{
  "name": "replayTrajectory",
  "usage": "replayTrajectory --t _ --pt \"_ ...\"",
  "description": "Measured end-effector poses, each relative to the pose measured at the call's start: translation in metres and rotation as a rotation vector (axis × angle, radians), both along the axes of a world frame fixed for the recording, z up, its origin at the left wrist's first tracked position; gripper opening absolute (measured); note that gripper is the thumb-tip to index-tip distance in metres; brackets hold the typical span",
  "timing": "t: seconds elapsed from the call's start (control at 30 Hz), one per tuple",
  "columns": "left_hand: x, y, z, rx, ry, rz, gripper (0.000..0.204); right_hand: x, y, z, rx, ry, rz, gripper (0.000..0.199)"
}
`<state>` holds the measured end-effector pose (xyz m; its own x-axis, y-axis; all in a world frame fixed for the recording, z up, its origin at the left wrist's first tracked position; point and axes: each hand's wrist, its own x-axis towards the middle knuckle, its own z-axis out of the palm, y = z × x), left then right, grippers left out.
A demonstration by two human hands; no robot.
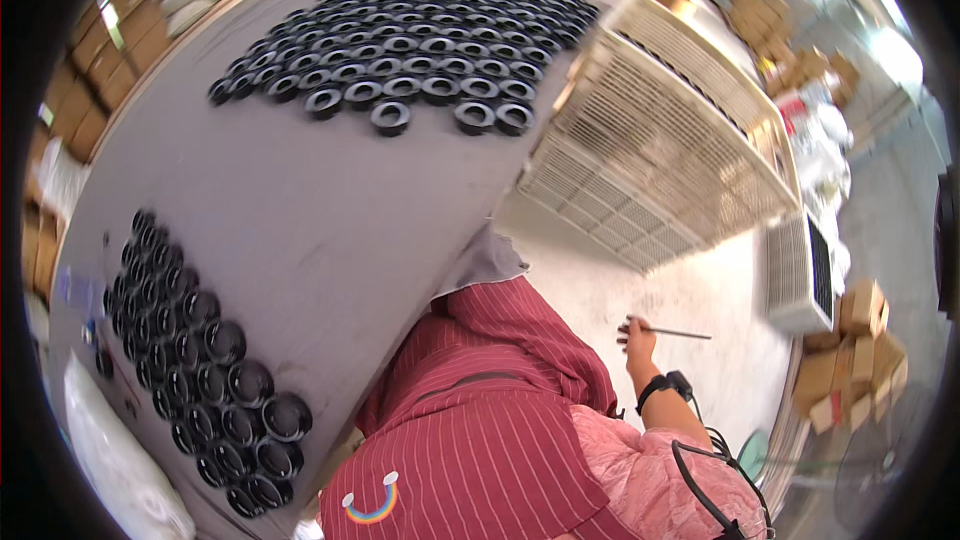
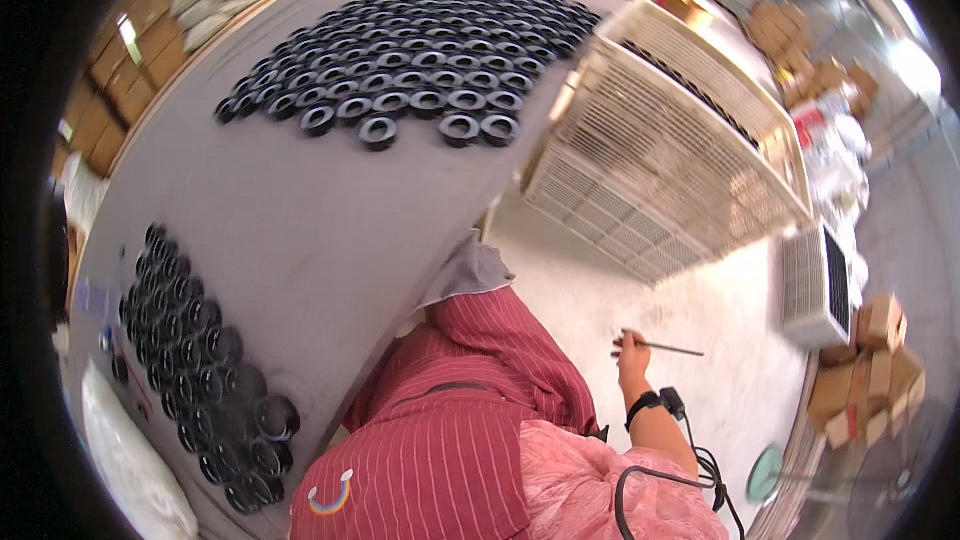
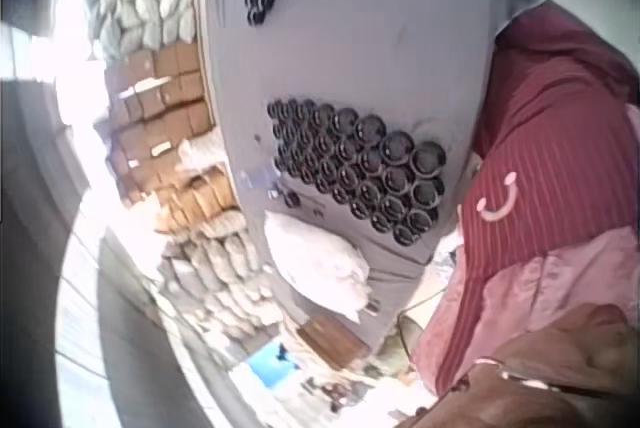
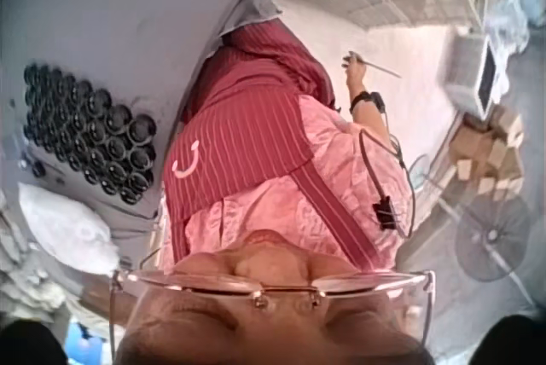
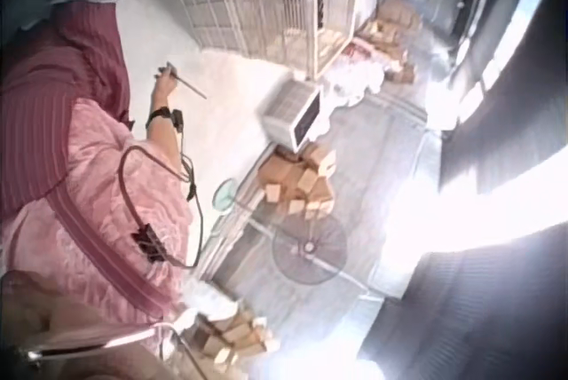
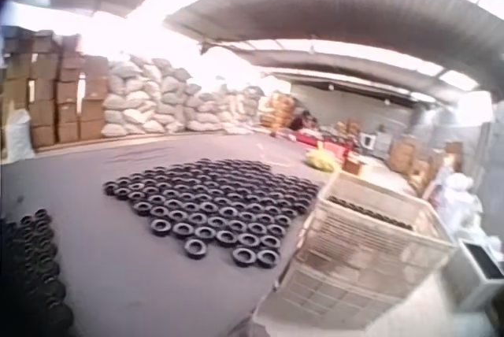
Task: The recorder uses a thin tool to inspect or clean inner grooves of black rubber rings laid out on a table.
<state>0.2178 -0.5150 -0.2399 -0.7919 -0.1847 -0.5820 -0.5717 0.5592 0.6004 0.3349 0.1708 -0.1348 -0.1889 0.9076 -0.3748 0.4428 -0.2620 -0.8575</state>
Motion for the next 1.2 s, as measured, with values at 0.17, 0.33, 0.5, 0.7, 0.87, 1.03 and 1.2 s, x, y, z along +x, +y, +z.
replayTrajectory --t 0.17,0.33,0.5,0.7,0.87,1.03,1.2 --pt "-0.084 0.031 0.021 -0.033 -0.012 -0.24 0.043 0.043 -0.073 -0.045 -0.246 -0.32 0.022 0.032" --pt "-0.119 0.092 0.048 0.001 -0.079 -0.481 0.043 0.12 -0.133 -0.131 -0.285 -0.492 0.257 0.038" --pt "-0.126 0.141 0.084 -0.03 -0.158 -0.594 0.042 0.115 -0.15 -0.133 -0.477 -0.379 0.062 0.039" --pt "-0.134 0.2 0.132 -0.096 -0.246 -0.697 0.042 0.114 -0.135 -0.136 -0.561 -0.286 -0.057 0.04" --pt "-0.154 0.244 0.164 -0.147 -0.337 -0.789 0.042 0.115 -0.139 -0.128 -0.622 -0.26 -0.155 0.04" --pt "-0.202 0.307 0.167 -0.175 -0.436 -0.925 0.042 0.109 -0.138 -0.116 -0.662 -0.255 -0.284 0.041" --pt "-0.275 0.401 0.167 -0.158 -0.497 -1.15 0.042 0.082 -0.14 -0.088 -0.674 -0.244 -0.465 0.042"
